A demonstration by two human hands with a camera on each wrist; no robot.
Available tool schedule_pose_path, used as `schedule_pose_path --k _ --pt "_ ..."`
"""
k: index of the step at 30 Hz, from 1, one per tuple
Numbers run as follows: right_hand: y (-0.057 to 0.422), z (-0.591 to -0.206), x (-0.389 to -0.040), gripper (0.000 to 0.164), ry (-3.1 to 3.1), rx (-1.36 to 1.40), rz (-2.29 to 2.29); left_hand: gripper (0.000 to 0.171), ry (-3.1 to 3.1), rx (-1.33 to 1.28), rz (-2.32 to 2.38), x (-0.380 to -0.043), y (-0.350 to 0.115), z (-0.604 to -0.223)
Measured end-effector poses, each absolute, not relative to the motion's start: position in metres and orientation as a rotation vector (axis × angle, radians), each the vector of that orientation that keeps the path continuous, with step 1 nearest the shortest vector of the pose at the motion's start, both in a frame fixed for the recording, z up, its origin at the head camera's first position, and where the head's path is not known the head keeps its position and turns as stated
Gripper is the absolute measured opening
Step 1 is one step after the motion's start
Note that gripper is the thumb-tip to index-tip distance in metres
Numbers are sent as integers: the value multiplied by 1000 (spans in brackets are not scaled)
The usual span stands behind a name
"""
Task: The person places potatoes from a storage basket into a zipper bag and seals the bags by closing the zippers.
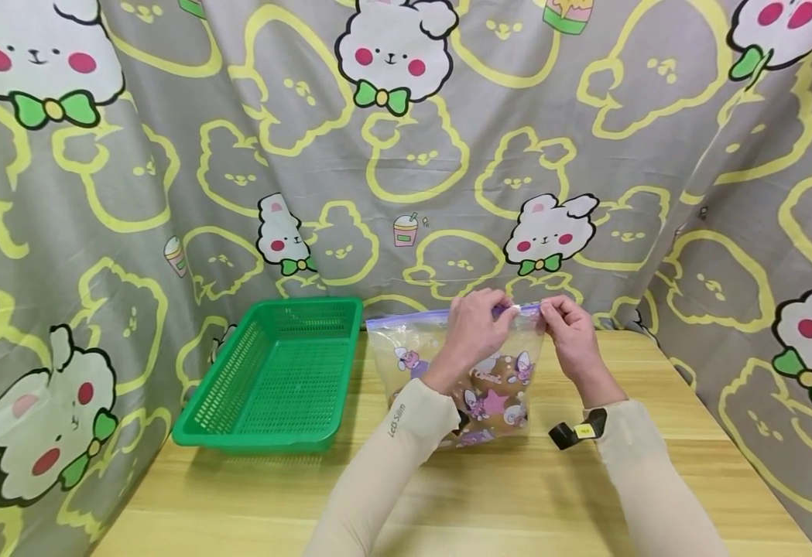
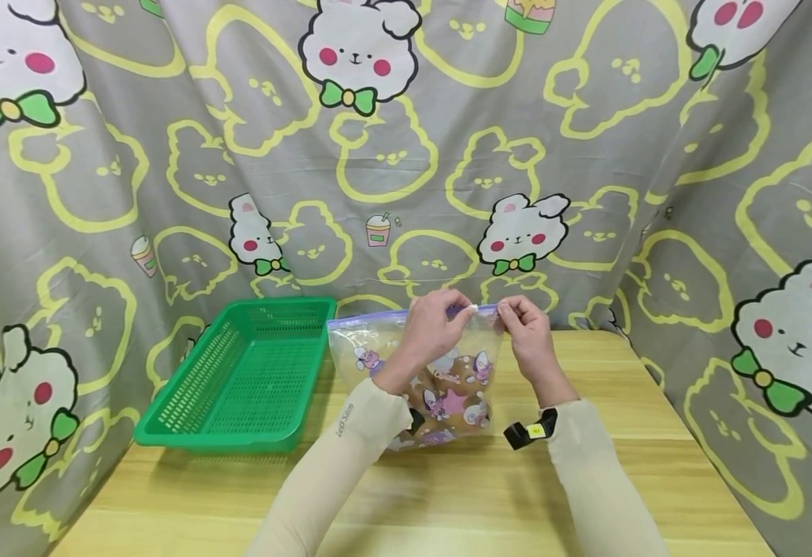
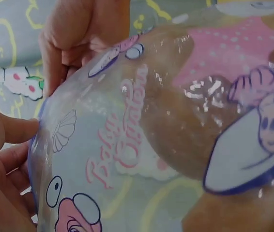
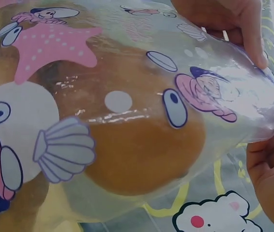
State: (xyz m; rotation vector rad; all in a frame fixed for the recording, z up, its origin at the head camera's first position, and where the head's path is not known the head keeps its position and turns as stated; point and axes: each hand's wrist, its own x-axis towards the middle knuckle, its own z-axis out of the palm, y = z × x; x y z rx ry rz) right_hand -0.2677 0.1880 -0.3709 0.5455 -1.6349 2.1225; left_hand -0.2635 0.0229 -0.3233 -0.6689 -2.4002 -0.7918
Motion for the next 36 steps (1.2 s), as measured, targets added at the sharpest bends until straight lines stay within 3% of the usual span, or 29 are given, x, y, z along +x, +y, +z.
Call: schedule_pose_path --k 36 --pt "194 -369 -264 14 -1737 520 2020 15 -2382 -691 -691 -261 17 -327"
